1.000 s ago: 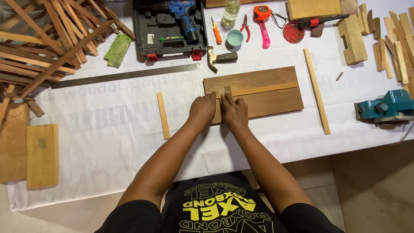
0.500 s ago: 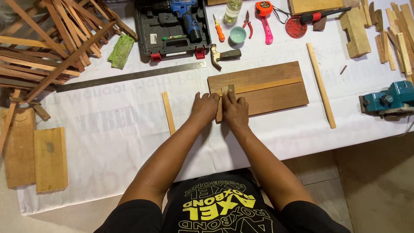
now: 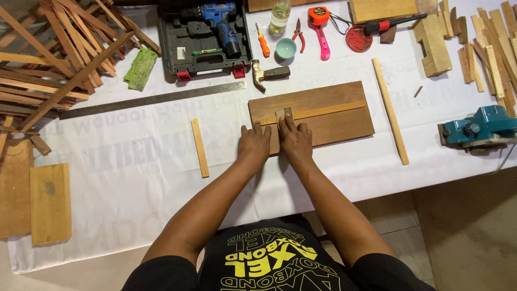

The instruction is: Measuring and arranging wooden strips on a board as part of a woodworking task.

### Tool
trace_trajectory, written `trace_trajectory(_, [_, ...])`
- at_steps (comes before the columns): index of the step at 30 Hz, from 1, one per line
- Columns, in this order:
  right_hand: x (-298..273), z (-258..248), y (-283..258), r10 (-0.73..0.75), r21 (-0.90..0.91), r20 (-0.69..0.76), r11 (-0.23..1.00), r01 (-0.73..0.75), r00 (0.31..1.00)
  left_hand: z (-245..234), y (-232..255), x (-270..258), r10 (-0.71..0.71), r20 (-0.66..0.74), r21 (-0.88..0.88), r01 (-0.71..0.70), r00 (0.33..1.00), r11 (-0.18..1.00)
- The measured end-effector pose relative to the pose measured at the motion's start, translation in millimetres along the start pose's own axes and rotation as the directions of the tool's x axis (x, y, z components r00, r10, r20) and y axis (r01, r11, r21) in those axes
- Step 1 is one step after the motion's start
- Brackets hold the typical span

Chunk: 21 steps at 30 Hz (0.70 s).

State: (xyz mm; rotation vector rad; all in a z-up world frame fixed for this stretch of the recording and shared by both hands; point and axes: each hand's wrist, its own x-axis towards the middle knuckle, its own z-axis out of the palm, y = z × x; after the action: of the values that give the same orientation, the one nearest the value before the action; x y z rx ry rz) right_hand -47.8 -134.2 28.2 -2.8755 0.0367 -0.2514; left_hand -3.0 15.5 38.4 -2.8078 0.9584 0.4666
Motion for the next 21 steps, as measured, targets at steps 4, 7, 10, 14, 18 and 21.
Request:
trace_trajectory(4, [0.1, -5.3, 57.2, -0.016, -0.06, -0.083, 0.998, 0.011, 0.996, -9.9, 20.3, 9.3, -0.022, 0.13, 0.01, 0.021, 0.991, 1.0])
trace_trajectory(7, [-1.7, -11.5, 104.3, 0.07, -0.059, -0.116, 0.995, -0.077, 0.991, 4.0, 40.0, 32.2, -0.117, 0.151, 0.054, 0.11, 0.982, 0.992])
trace_trajectory(10, [-1.8, -20.6, 140.0, 0.099, -0.146, -0.114, 0.983, -0.115, 0.989, -16.3, 50.9, 48.3, -0.147, 0.201, 0.204, 0.105, 0.968, 0.973])
trace_trajectory(14, [2.6, -23.7, 149.3, 0.171, -0.108, -0.067, 0.978, -0.178, 0.983, -39.1, 58.6, 64.5, -0.197, 0.408, 0.145, 0.15, 0.891, 0.978])
trace_trajectory(18, [0.2, -16.0, 115.1, 0.028, -0.065, -0.045, 0.997, -0.03, 0.999, -41.5, 57.2, 65.2, -0.218, 0.435, 0.088, 0.199, 0.874, 0.976])
trace_trajectory(21, [4.2, -13.2, 64.6, -0.017, 0.048, 0.045, 0.999, 0.015, 0.999, -29.2, 55.0, 71.5, -0.199, 0.385, 0.064, 0.189, 0.901, 0.98])
